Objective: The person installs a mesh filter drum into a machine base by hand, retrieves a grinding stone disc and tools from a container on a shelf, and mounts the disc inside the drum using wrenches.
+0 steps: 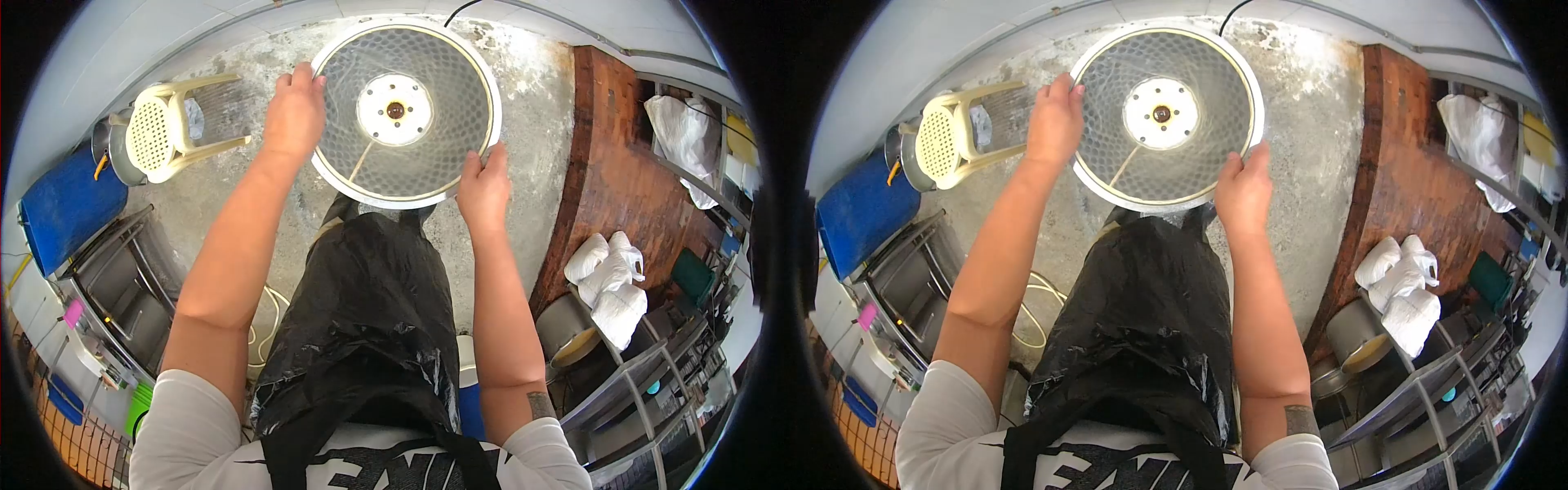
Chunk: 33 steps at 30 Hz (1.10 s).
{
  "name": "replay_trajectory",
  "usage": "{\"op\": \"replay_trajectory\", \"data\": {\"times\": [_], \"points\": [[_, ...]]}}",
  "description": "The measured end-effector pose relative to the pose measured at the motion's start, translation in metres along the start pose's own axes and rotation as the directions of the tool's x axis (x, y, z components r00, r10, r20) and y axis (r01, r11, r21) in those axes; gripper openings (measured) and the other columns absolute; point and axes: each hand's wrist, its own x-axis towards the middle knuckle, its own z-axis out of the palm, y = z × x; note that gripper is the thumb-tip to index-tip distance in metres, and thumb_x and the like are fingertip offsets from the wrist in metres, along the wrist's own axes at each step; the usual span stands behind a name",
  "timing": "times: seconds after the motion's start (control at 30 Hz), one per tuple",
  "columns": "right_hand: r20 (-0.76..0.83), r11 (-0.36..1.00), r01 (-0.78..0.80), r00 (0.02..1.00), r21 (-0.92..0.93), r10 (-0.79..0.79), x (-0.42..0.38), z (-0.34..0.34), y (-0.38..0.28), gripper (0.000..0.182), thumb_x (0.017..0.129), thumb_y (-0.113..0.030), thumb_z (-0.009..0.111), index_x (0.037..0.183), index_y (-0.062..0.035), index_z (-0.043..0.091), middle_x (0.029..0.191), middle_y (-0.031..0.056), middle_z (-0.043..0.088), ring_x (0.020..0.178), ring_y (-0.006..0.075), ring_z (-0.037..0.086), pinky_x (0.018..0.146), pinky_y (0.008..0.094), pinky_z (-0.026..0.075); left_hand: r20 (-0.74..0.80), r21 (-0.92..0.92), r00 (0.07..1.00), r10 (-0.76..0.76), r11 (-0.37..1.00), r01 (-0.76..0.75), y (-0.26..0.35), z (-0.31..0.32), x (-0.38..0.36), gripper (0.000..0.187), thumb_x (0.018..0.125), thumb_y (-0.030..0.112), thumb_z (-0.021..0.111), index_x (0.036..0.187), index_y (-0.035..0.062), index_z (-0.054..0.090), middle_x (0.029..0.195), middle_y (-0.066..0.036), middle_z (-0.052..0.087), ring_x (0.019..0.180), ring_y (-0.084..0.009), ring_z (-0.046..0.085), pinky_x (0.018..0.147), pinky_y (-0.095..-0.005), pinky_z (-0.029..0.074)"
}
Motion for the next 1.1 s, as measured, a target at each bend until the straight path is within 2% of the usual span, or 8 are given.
{"op": "replay_trajectory", "data": {"times": [0.33,0.4,0.5,0.63,0.73,0.9,1.0,1.1], "points": [[-0.036,0.995,0.089,0.995,0.037,-0.088,0.006,-0.016,-0.004,0.046,0.103,-0.016,0.062,0.142,0.0059,0.051,0.099,0.0263,0.074,0.086,0.0385,0.075,0.076,0.0478,0.057,-0.11,-0.098,0.991,0.079,0.991,-0.089,-0.009,-0.01,-0.016,0.025,0.106,0.02,0.059,0.113,-0.0032,0.065,0.101,-0.027,0.068,0.1,-0.0479,0.064,0.088,-0.0534,0.052],[-0.091,0.901,0.173,0.985,0.397,-0.149,-0.005,-0.015,0.016,0.038,0.105,-0.014,0.062,0.137,0.0049,0.056,0.103,0.0153,0.074,0.085,0.0276,0.073,0.077,0.0431,0.058,-0.094,-0.141,0.993,0.068,0.987,-0.081,0.0,-0.028,-0.009,0.026,0.106,0.02,0.06,0.115,-0.0026,0.067,0.103,-0.026,0.069,0.101,-0.0465,0.065,0.088,-0.0516,0.053],[0.262,0.835,-0.24,0.958,0.495,0.12,-0.085,-0.084,-0.005,0.05,0.106,-0.021,0.065,0.147,0.0012,0.047,0.114,0.0104,0.07,0.099,0.023,0.069,0.089,0.0399,0.057,0.022,-0.269,0.98,0.197,0.945,-0.184,0.044,-0.097,0.013,0.032,0.108,0.022,0.057,0.129,0.0027,0.071,0.114,-0.02,0.074,0.106,-0.0338,0.07,0.095,-0.0398,0.053],[-0.1,0.782,0.454,0.883,0.427,-0.458,-0.057,-0.16,-0.038,0.106,0.083,-0.042,0.092,0.16,-0.0011,0.03,0.154,0.0184,0.048,0.133,0.0331,0.058,0.112,0.0477,0.047,0.262,-0.327,0.32,0.911,0.395,-0.859,0.175,-0.192,0.031,0.03,0.093,0.023,0.07,0.116,0.0039,0.075,0.112,-0.022,0.075,0.106,-0.0374,0.073,0.093,-0.0417,0.058],[0.061,0.794,0.593,0.795,0.133,-0.603,-0.024,-0.193,-0.098,0.08,0.081,-0.024,0.091,0.144,0.0006,0.049,0.137,0.0143,0.06,0.121,0.024,0.061,0.103,0.0394,0.049,0.149,-0.772,-0.063,0.987,0.076,-0.631,0.233,-0.19,0.041,0.02,0.084,0.019,0.072,0.094,0.0016,0.077,0.105,-0.026,0.072,0.101,-0.0409,0.072,0.086,-0.0443,0.061],[-0.088,0.86,0.296,0.954,0.415,-0.286,-0.003,-0.156,-0.117,0.025,0.098,-0.008,0.073,0.12,0.0036,0.068,0.096,0.0014,0.072,0.086,0.0097,0.06,0.082,0.0273,0.051,-0.153,-0.053,0.325,0.933,0.32,-0.946,0.217,-0.171,0.064,0.025,0.09,0.02,0.071,0.105,-0.0007,0.071,0.101,-0.024,0.072,0.096,-0.0413,0.07,0.08,-0.0452,0.057],[-0.07,0.675,0.052,0.998,0.736,0.0,-0.007,-0.119,-0.088,0.04,0.099,-0.003,0.068,0.137,0.0041,0.057,0.12,0.0123,0.07,0.105,0.0197,0.066,0.091,0.0341,0.054,-0.324,-0.003,0.818,0.476,0.864,-0.504,0.141,-0.155,0.04,0.047,0.102,0.033,0.069,0.138,0.0015,0.066,0.119,-0.021,0.075,0.111,-0.0366,0.072,0.095,-0.0427,0.055],[0.101,0.366,-0.142,0.987,0.92,0.129,-0.04,-0.077,-0.074,0.055,0.099,0.0,0.064,0.15,0.002,0.044,0.14,0.0194,0.059,0.123,0.0277,0.061,0.1,0.0404,0.053,-0.285,-0.268,0.959,0.004,0.96,-0.084,0.061,-0.085,-0.022,0.055,0.103,0.037,0.069,0.139,-0.0033,0.06,0.117,-0.019,0.074,0.105,-0.0312,0.072,0.093,-0.0432,0.055]]}}
